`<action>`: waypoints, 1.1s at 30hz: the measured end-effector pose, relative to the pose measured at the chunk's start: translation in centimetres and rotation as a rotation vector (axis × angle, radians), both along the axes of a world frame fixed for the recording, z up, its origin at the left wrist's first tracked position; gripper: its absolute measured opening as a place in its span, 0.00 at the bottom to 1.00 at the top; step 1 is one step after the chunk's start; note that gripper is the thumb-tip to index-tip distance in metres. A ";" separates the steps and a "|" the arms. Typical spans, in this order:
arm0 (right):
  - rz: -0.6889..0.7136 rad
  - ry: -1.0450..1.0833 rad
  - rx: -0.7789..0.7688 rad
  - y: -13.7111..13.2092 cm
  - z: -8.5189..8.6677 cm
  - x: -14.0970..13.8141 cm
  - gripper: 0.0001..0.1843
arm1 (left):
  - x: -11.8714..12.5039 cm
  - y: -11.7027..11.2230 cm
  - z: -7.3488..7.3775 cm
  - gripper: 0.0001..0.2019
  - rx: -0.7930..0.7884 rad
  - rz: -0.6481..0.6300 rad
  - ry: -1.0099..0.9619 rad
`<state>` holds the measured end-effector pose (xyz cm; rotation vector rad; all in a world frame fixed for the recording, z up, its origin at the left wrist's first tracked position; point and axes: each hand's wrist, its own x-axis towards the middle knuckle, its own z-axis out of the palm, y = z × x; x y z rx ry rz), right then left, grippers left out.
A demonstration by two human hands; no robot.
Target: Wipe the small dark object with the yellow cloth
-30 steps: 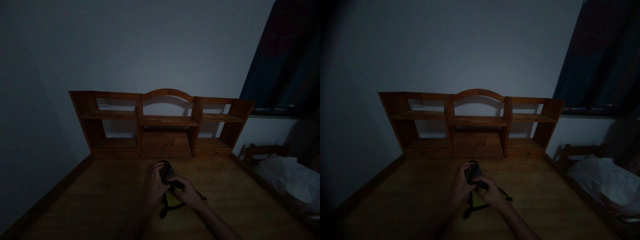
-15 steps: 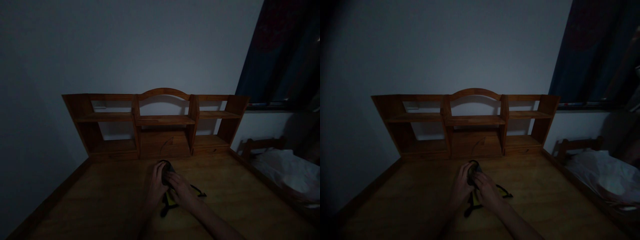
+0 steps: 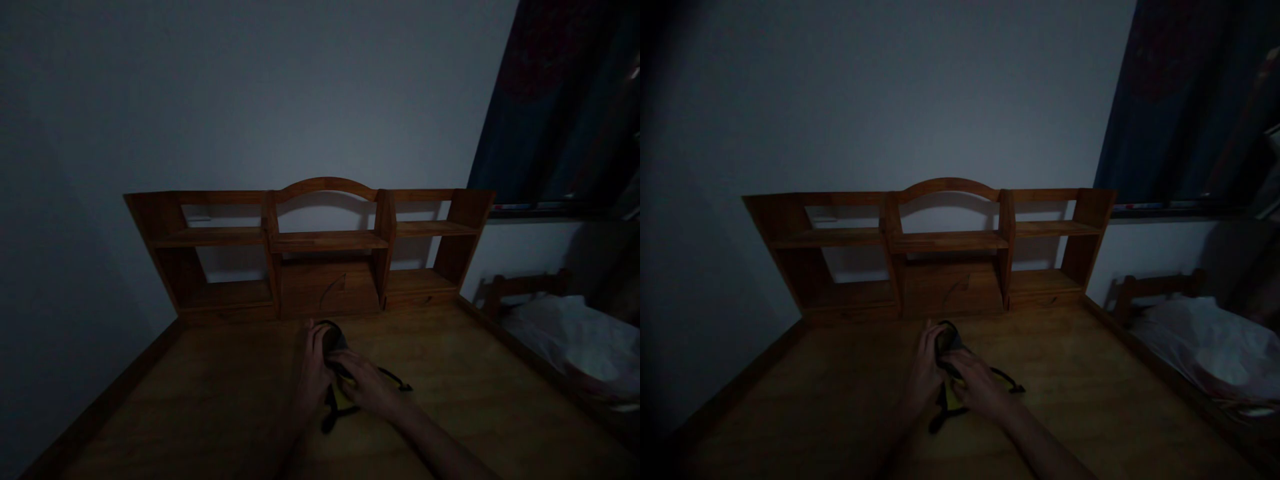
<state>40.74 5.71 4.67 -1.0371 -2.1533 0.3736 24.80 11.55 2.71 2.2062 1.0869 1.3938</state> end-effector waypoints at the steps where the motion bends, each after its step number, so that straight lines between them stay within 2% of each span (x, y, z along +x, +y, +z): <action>1: -0.017 -0.085 0.055 -0.1 -0.1 -0.1 0.37 | 0.0 0.0 0.1 0.27 0.012 0.001 -0.010; 6: -0.118 -0.320 0.248 0.3 -0.4 -0.1 0.38 | -0.1 -0.2 0.8 0.26 0.084 0.071 0.018; 10: -0.131 -0.341 0.239 0.5 -0.3 -0.2 0.38 | -0.2 -0.4 0.9 0.28 0.061 0.114 0.074; 16: -0.023 0.028 0.039 -0.1 0.2 -0.6 0.34 | 0.0 -0.5 0.6 0.32 0.010 0.053 -0.029; 21: 0.009 0.203 -0.026 0.0 0.3 -0.6 0.29 | 0.3 -0.4 0.3 0.31 -0.004 0.052 -0.051; 23: 0.006 0.280 -0.071 0.1 0.4 -0.5 0.24 | 0.2 -0.5 0.3 0.30 0.018 0.053 -0.003; 25: 0.016 0.378 -0.179 0.2 0.3 -0.2 0.19 | -0.1 -0.7 0.3 0.29 0.061 0.059 0.077; 29: 0.121 0.574 -0.472 0.9 0.0 0.4 0.23 | -0.9 -1.2 0.3 0.32 0.272 0.054 0.353; 31: 0.117 0.655 -0.502 1.2 -0.3 0.3 0.25 | -1.1 -1.5 0.4 0.33 0.384 0.096 0.452; 33: 0.043 0.684 -0.441 1.2 -0.5 -0.2 0.22 | -1.1 -1.7 0.5 0.32 0.441 0.147 0.496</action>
